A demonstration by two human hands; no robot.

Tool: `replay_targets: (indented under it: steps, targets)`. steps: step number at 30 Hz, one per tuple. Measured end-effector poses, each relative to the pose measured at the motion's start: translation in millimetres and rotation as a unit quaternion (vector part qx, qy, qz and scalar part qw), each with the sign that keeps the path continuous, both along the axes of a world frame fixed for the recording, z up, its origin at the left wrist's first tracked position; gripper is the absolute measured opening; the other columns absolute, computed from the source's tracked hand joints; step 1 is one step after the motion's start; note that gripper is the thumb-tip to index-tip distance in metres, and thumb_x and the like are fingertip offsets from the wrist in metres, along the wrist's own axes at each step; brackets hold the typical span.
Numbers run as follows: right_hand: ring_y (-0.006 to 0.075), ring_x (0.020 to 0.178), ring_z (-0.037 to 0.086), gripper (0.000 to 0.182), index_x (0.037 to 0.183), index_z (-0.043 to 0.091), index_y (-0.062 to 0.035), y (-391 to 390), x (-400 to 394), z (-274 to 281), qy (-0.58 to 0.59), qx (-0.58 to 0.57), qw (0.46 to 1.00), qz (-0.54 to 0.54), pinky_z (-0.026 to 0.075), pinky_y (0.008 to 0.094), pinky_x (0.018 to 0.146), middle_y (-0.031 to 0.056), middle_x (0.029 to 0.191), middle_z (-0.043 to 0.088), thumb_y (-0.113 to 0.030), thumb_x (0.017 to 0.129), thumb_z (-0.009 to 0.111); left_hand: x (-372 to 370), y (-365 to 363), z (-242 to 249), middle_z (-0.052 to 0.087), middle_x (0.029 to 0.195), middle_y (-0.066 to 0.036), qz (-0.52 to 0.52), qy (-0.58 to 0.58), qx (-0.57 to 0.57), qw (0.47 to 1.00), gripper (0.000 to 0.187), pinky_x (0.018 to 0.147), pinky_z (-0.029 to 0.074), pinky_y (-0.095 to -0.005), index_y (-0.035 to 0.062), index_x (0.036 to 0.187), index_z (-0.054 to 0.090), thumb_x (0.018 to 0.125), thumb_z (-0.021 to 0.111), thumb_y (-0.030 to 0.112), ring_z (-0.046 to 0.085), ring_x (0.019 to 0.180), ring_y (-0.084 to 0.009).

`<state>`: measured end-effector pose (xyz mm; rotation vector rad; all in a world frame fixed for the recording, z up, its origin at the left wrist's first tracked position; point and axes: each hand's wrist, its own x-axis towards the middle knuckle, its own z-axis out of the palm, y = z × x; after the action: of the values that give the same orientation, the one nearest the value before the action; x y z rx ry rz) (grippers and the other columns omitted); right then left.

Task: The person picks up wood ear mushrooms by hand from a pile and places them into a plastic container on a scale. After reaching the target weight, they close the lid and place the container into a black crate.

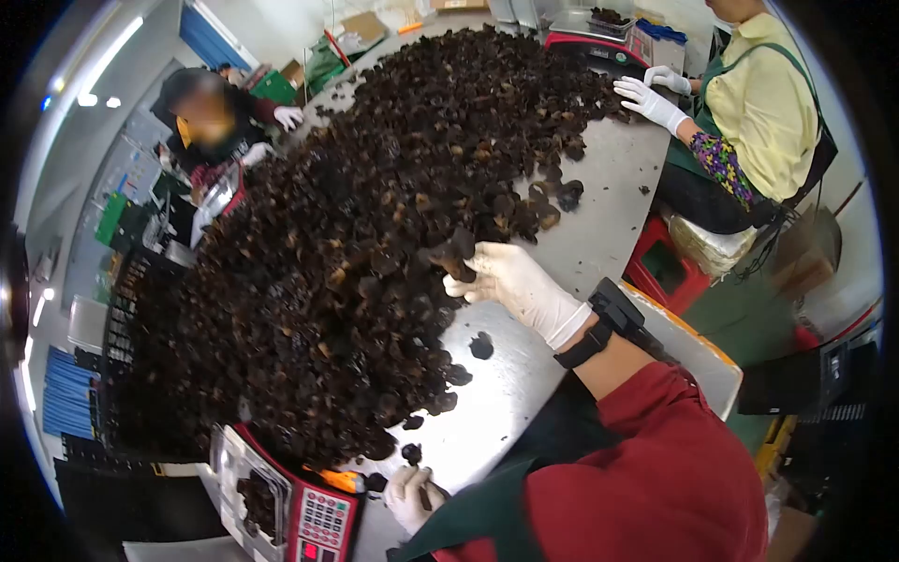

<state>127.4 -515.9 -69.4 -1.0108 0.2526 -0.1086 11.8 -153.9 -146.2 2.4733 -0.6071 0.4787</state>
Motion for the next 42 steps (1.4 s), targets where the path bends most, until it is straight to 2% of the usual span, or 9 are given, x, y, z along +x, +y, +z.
replay_targets:
  steps: [4, 7, 10, 17, 27, 28, 29, 31, 42]
  targets:
    - [0.0192, 0.093, 0.073, 0.027, 0.12, 0.062, 0.0026, 9.9, 2.7, 4.8, -0.031, -0.03, 0.999, -0.02, 0.057, 0.0283, 0.077, 0.0118, 0.107, 0.073, -0.018, 0.104, 0.056, 1.8, 4.7, -6.6, 0.064, 0.105, -0.009, -0.011, -0.019, 0.006, 1.0, 0.027, 0.092, 0.048, -0.0447, 0.0116, 0.096, 0.07, 0.071, 0.073, 0.001, 0.063, 0.106, -0.0313]
    - [0.016, 0.09, 0.071, 0.019, 0.114, 0.066, 0.0002, 23.5, -2.5, 17.8, -0.063, -0.23, 0.959, -0.15, 0.056, 0.0267, 0.074, 0.0079, 0.102, 0.073, -0.012, 0.1, 0.063, 2.0, 9.8, -10.0, 0.064, 0.106, -0.008, -0.027, -0.028, 0.015, 0.999, 0.028, 0.092, 0.049, -0.0448, 0.0126, 0.097, 0.071, 0.071, 0.074, 0.003, 0.063, 0.106, -0.0312]
    - [0.02, 0.094, 0.072, 0.014, 0.101, 0.07, -0.0022, 32.7, -19.6, 40.7, -0.116, -0.523, 0.814, -0.223, 0.057, 0.0309, 0.08, 0.0094, 0.101, 0.074, -0.001, 0.087, 0.071, 2.2, 11.0, -10.2, 0.064, 0.108, -0.007, -0.037, -0.032, 0.024, 0.999, 0.03, 0.092, 0.049, -0.0448, 0.0134, 0.1, 0.07, 0.071, 0.074, 0.004, 0.063, 0.106, -0.0314]
    - [0.0248, 0.089, 0.071, 0.019, 0.099, 0.071, -0.0053, 34.4, -21.0, 41.6, -0.287, -0.584, 0.702, -0.291, 0.058, 0.0337, 0.076, 0.0087, 0.102, 0.073, -0.001, 0.082, 0.075, -0.7, 9.3, -4.6, 0.063, 0.113, -0.008, -0.046, -0.008, 0.01, 0.999, 0.032, 0.096, 0.046, -0.0448, 0.0133, 0.103, 0.07, 0.071, 0.073, 0.005, 0.06, 0.112, -0.0319]
    - [0.0271, 0.092, 0.069, 0.017, 0.099, 0.07, -0.0068, 55.7, -37.6, 41.2, -0.333, -0.584, 0.703, -0.233, 0.057, 0.036, 0.081, 0.0082, 0.101, 0.072, -0.007, 0.083, 0.075, 3.1, 0.1, 24.7, 0.066, 0.114, -0.013, -0.076, 0.076, -0.115, 0.987, 0.034, 0.093, 0.05, -0.0419, 0.0075, 0.11, 0.067, 0.077, 0.07, 0.0, 0.065, 0.105, -0.0307]
    - [0.0257, 0.096, 0.069, 0.014, 0.097, 0.071, -0.007, 68.7, -45.5, 39.2, -0.332, -0.579, 0.721, -0.188, 0.057, 0.0358, 0.084, 0.0073, 0.102, 0.072, -0.006, 0.083, 0.076, 1.6, -0.7, 19.9, 0.067, 0.11, -0.015, -0.105, 0.256, -0.38, 0.883, 0.034, 0.09, 0.052, -0.0368, 0.0023, 0.119, 0.06, 0.085, 0.064, -0.003, 0.067, 0.101, -0.0251]
    - [0.0244, 0.099, 0.069, 0.012, 0.094, 0.071, -0.0072, 83.5, -53.4, 33.3, -0.328, -0.573, 0.737, -0.145, 0.056, 0.0356, 0.088, 0.0063, 0.104, 0.072, -0.006, 0.083, 0.076, 4.0, -2.1, 53.7, 0.055, 0.135, -0.02, -0.102, 0.253, -0.248, 0.93, 0.049, 0.101, 0.05, -0.0434, 0.0053, 0.149, 0.043, 0.102, 0.057, 0.014, 0.059, 0.121, -0.0329]
    - [0.0229, 0.106, 0.067, 0.014, 0.102, 0.07, -0.0088, 107.9, -65.2, 5.5, -0.367, -0.566, 0.738, -0.014, 0.054, 0.0355, 0.092, 0.0056, 0.11, 0.069, -0.011, 0.089, 0.072, 11.3, -18.9, 84.9, 0.049, 0.138, -0.018, -0.083, 0.453, -0.476, 0.749, 0.062, 0.097, 0.054, -0.0428, 0.01, 0.156, 0.029, 0.101, 0.057, 0.008, 0.06, 0.118, -0.0291]
    - [0.0297, 0.09, 0.069, 0.032, 0.1, 0.067, -0.0066, 147.4, -97.7, -46.6, -0.271, -0.474, 0.833, 0.09, 0.057, 0.038, 0.074, 0.0075, 0.096, 0.067, -0.037, 0.092, 0.07, 20.2, -42.2, 68.0, 0.064, 0.113, -0.011, -0.056, 0.394, -0.428, 0.811, 0.031, 0.086, 0.052, -0.0292, 0.0013, 0.124, 0.058, 0.095, 0.059, -0.008, 0.062, 0.101, -0.0175]
